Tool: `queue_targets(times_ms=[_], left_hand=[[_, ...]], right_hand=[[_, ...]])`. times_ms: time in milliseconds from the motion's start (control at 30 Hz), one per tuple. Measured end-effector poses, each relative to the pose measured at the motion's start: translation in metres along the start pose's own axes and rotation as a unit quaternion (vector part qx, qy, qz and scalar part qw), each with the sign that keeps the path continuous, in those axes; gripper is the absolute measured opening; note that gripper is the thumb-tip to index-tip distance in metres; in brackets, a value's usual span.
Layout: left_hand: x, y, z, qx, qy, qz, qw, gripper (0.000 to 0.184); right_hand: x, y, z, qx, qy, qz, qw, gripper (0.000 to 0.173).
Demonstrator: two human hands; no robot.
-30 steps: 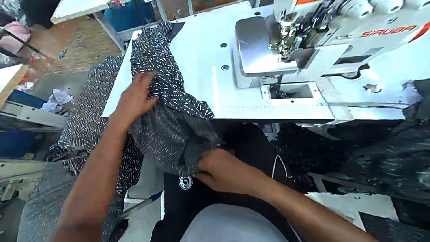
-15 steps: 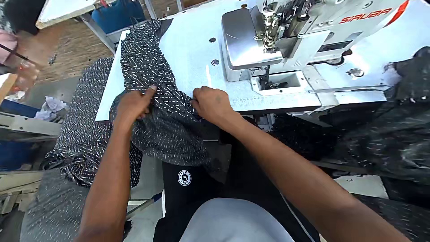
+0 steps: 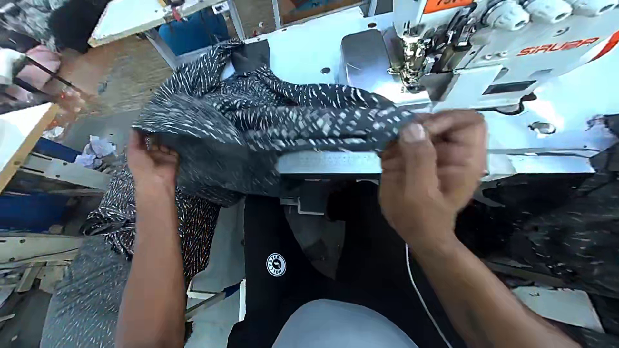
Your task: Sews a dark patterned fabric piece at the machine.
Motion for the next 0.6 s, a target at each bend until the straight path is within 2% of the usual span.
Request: queue_targets(times_ms=[67, 100, 200, 267, 300, 367, 433, 467, 500, 567, 600], left_hand=[[0.014, 0.012, 0.017, -0.031, -0.053, -0.002, 0.998, 0.027], [0.021, 0.019, 0.025, -0.038, -0.031, 0.016, 0.999, 0.024], [0.032, 0.043, 0.018, -0.011, 0.117, 0.094, 0.989, 0.046], [0.038, 0.051, -0.007, 0.048, 0.127, 0.125, 0.983, 0.068], [0.040, 0.053, -0.023, 0.096, 0.103, 0.132, 0.981, 0.071], [0.036, 0.050, -0.056, 0.178, 0.066, 0.145, 0.971, 0.059], [0.005, 0.048, -0.084, 0.170, 0.019, 0.118, 0.978, 0.040], [-0.021, 0.043, -0.089, 0.169, -0.013, 0.058, 0.984, 0.036], [-0.052, 0.034, -0.086, 0.174, -0.041, -0.030, 0.984, 0.035], [-0.118, 0.003, -0.062, 0.219, -0.057, -0.192, 0.955, 0.042], [-0.145, -0.003, -0.047, 0.204, -0.068, -0.250, 0.944, 0.039]], right_hand=[[0.001, 0.012, 0.016, 0.005, 0.087, 0.055, 0.995, 0.015], [0.002, 0.019, 0.020, 0.040, 0.160, 0.078, 0.983, 0.017], [-0.010, 0.030, 0.003, 0.188, 0.381, 0.126, 0.897, 0.037], [-0.038, 0.021, -0.017, 0.260, 0.435, 0.125, 0.853, 0.044], [-0.055, 0.012, -0.028, 0.300, 0.436, 0.111, 0.841, 0.055], [-0.089, -0.009, -0.050, 0.381, 0.420, 0.084, 0.819, 0.080], [-0.118, -0.023, -0.064, 0.456, 0.437, 0.046, 0.774, 0.097], [-0.128, -0.025, -0.064, 0.489, 0.450, 0.029, 0.747, 0.095], [-0.134, -0.025, -0.061, 0.508, 0.461, 0.034, 0.727, 0.082], [-0.126, -0.020, -0.050, 0.509, 0.476, 0.094, 0.711, 0.038], [-0.117, -0.015, -0.041, 0.521, 0.485, 0.106, 0.694, 0.021]])
Point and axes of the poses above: each hand's wrist, its own y-axis away from the middle knuckle, its own z-axis out of the back of the hand, x = y × z, the point moved 2 cm from there along -y, towards the middle knuckle, and after that the axes turned 4 degrees about y, right-handed, at the moved point
